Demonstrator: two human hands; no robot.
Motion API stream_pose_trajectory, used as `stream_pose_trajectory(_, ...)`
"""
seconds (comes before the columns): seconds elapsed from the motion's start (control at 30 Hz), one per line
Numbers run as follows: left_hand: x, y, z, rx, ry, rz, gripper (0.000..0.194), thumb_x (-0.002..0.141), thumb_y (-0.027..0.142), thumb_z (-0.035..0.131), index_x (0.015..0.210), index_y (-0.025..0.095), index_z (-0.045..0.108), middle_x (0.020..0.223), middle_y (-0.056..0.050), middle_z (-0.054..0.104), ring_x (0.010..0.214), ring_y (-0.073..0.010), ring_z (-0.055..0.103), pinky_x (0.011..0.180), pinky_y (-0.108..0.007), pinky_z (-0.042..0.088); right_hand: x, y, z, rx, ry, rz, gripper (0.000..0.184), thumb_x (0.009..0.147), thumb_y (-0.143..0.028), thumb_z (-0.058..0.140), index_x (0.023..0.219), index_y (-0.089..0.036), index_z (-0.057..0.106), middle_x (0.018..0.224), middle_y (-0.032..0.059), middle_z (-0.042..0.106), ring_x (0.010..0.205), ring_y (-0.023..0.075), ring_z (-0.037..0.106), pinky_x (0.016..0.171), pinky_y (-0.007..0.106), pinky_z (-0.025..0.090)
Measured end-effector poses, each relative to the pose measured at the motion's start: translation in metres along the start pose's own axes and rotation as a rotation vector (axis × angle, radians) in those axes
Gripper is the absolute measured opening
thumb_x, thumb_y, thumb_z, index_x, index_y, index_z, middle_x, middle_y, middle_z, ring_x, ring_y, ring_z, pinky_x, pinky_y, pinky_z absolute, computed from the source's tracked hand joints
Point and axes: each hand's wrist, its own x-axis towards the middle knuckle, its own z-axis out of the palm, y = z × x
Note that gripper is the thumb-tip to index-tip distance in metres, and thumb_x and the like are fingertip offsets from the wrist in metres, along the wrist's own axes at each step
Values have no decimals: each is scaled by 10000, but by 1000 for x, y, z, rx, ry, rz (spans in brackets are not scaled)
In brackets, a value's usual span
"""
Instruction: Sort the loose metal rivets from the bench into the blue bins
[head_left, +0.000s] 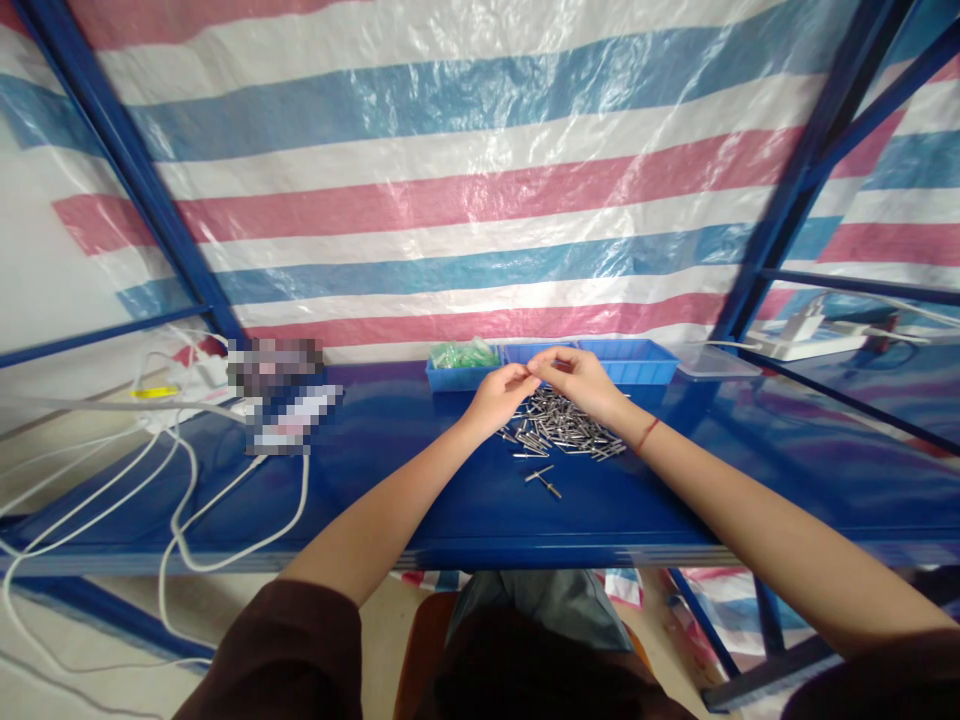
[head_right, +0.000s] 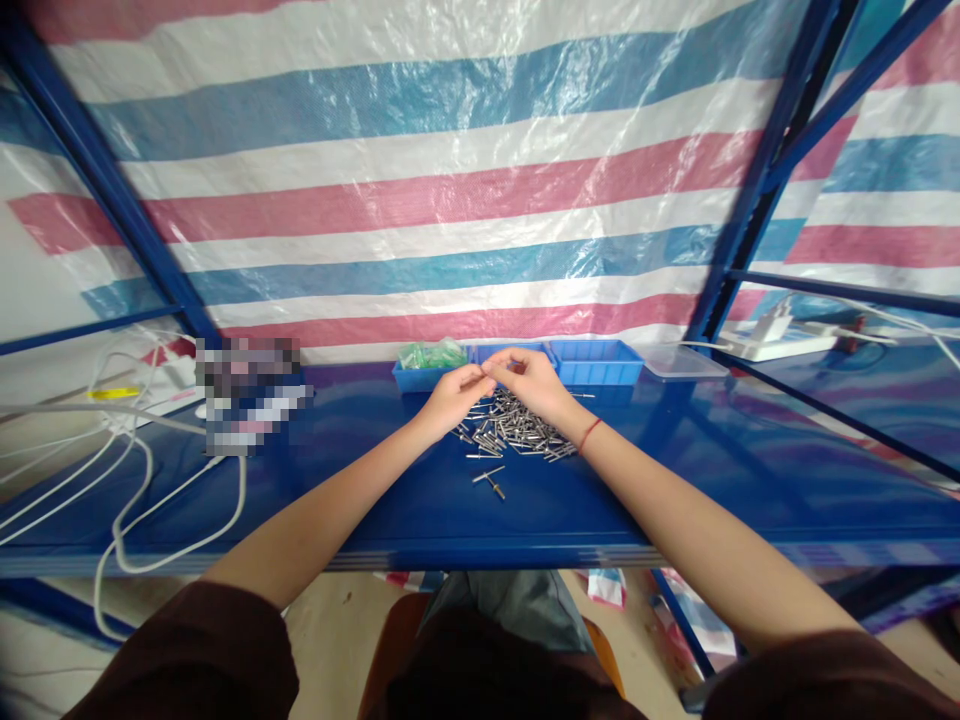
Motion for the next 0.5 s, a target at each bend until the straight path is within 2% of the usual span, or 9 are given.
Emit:
stream_pose_trajectory(0.1, 1, -4, 0, -10, -8, 41, 157, 789, 271, 614, 846, 125, 605, 883, -65, 691, 856, -165, 646, 846, -324, 485, -2, -2, -1, -169, -19, -130, 291, 774, -433, 609, 819, -152, 670, 746, 38, 630, 652, 127, 532, 634, 278, 435)
stream_pose_trajectory(0.23, 2, -5, -2, 77, 43, 53, 187, 776, 298, 639, 859, 132, 612, 867, -58, 692, 836, -163, 646, 825, -309, 486, -6, -8, -5, -377, -16, -268, 236, 820, -350, 551, 824, -162, 693, 750, 37, 608, 637, 119, 499, 600, 263, 405)
stream_pose_trajectory(0.4, 3, -5, -7, 149, 107, 69, 188, 774, 301, 640, 864, 136, 626, 856, -50, 683, 795, -142, 635, 777, -277, 487, -7, -14, -13, -476, 1, -345, 190, 784, -289, 552, 801, -179, 707, 688, 14, 568, 618, 116, 491, 596, 260, 403)
stream_pose_trajectory(0.5, 4, -6, -9, 177, 128, 80, 174, 770, 281, 640, 878, 144, 636, 855, -46, 680, 790, -137, 629, 777, -276, 488, -5, -9, -17, -493, 3, -338, 186, 772, -282, 550, 791, -185, 707, 691, 18, 579, 627, 124, 505, 607, 269, 410)
